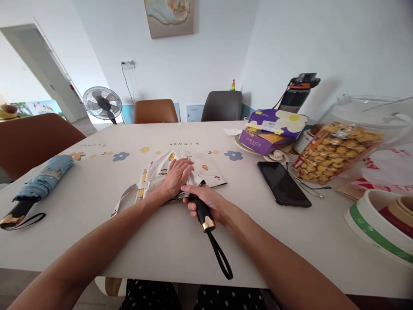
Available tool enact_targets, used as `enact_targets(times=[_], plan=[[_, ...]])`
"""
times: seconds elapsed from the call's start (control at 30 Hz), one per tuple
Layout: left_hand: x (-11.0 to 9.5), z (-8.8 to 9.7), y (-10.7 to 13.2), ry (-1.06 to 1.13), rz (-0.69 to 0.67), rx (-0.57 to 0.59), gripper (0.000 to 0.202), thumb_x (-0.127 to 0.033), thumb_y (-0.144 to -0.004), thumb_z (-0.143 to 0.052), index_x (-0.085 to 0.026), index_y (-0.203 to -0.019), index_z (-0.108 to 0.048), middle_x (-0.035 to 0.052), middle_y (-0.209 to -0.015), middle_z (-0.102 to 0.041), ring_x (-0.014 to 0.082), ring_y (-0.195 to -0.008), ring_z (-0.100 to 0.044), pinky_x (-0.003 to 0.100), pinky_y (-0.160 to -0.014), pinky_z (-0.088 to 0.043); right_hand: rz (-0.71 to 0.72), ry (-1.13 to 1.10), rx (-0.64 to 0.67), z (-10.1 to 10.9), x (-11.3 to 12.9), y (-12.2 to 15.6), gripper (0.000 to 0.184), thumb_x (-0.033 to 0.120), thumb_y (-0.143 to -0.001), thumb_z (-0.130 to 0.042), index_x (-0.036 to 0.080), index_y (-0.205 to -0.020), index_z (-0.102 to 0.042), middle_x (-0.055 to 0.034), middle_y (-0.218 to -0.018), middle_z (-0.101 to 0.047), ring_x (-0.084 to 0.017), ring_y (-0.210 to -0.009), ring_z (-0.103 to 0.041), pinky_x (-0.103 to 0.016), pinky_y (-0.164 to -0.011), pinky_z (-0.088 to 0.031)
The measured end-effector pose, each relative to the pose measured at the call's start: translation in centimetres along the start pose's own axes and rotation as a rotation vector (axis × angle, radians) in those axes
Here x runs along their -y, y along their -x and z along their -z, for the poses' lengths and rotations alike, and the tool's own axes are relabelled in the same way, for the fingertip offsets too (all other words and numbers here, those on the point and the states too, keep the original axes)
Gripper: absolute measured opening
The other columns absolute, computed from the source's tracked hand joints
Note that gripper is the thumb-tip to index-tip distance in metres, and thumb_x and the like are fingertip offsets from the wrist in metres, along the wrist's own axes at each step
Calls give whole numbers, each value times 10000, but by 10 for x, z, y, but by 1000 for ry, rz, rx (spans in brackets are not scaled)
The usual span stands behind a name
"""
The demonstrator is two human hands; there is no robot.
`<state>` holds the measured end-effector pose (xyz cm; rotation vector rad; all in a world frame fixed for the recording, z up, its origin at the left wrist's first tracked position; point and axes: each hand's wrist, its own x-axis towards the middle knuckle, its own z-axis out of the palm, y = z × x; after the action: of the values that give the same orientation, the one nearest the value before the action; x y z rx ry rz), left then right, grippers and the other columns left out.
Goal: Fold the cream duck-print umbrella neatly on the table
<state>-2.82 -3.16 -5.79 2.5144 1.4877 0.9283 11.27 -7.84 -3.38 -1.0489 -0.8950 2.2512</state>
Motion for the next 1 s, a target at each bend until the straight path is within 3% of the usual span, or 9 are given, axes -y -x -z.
enact_targets(times=[0.1, 0.2, 0.33, 0.4, 0.53, 0.63, 0.73, 0.87, 1.0], plan=[[4, 0, 0, 4, -9, 19, 374, -274, -934, -179, -221, -946, -550, 13, -1190, -557, 140, -1233, -370, 389, -1079, -176, 70, 47, -101, -5, -6, -4, 143, 179, -738, -589, 142, -691, -459, 34, -528, -479, -68, -352, -433, -202, -305, -409], [2, 7, -2, 58, -3, 17, 315, -286, -917, -258, -216, -1034, -542, 18, -1184, -565, 140, -1202, -409, 350, -1054, -245, 120, 46, -132, -8, -11, -10, 130, 155, -737, -553, 141, -659, -449, 33, -507, -465, -101, -361, -476, -271, -324, -475], [-21, 25, -13, 78, 67, -14, 271, -281, -863, -373, -229, -1072, -536, 9, -1133, -588, 145, -1093, -493, 307, -991, -337, 115, 35, -101, -6, -17, -16, 132, 164, -730, -549, 140, -660, -439, 25, -478, -457, -140, -367, -513, -329, -348, -508], [-38, 29, -24, 43, 20, 35, 262, -289, -849, -395, -233, -1050, -553, 3, -1142, -584, 156, -1112, -478, 318, -1002, -322, 136, 6, -77, -4, -18, -16, 120, 163, -730, -549, 140, -694, -436, 23, -500, -474, -143, -371, -518, -340, -350, -511], [-68, 18, -51, -73, -181, 373, 320, -334, -810, -448, -225, -1095, -543, 32, -1209, -547, 199, -1188, -410, 407, -1043, -243, 210, -40, -26, -2, -18, -13, 135, 132, -722, -548, 150, -804, -441, 40, -534, -479, -137, -389, -524, -333, -359, -515], [-82, 1, -69, -144, -262, 654, 344, -213, -799, -416, -232, -1124, -525, 31, -1270, -505, 203, -1223, -369, 485, -1055, -168, 192, -43, -22, -2, -18, -11, 163, 136, -727, -556, 155, -836, -437, 46, -534, -471, -133, -397, -523, -332, -370, -521], [-87, -13, -84, -262, -238, 768, 399, -56, -748, -374, -214, -1061, -564, 44, -1207, -550, 194, -1189, -399, 492, -1052, -154, 163, -55, -24, -2, -17, -9, 140, 160, -749, -553, 153, -818, -432, 43, -536, -466, -123, -402, -517, -328, -376, -527], [-82, -25, -98, -377, -271, 751, 271, -74, -722, -435, -185, -885, -620, 62, -967, -628, 199, -961, -534, 356, -911, -356, 132, -65, -48, -4, -14, -7, 138, 146, -755, -550, 153, -792, -417, 46, -533, -452, -116, -393, -504, -308, -353, -518], [-77, -20, -103, -324, -246, 581, 202, -132, -749, -440, -201, -836, -609, 40, -916, -627, 188, -844, -555, 306, -750, -407, 118, -77, -60, -6, -12, -5, 151, 137, -751, -562, 152, -764, -412, 41, -535, -455, -113, -390, -494, -307, -348, -516]])
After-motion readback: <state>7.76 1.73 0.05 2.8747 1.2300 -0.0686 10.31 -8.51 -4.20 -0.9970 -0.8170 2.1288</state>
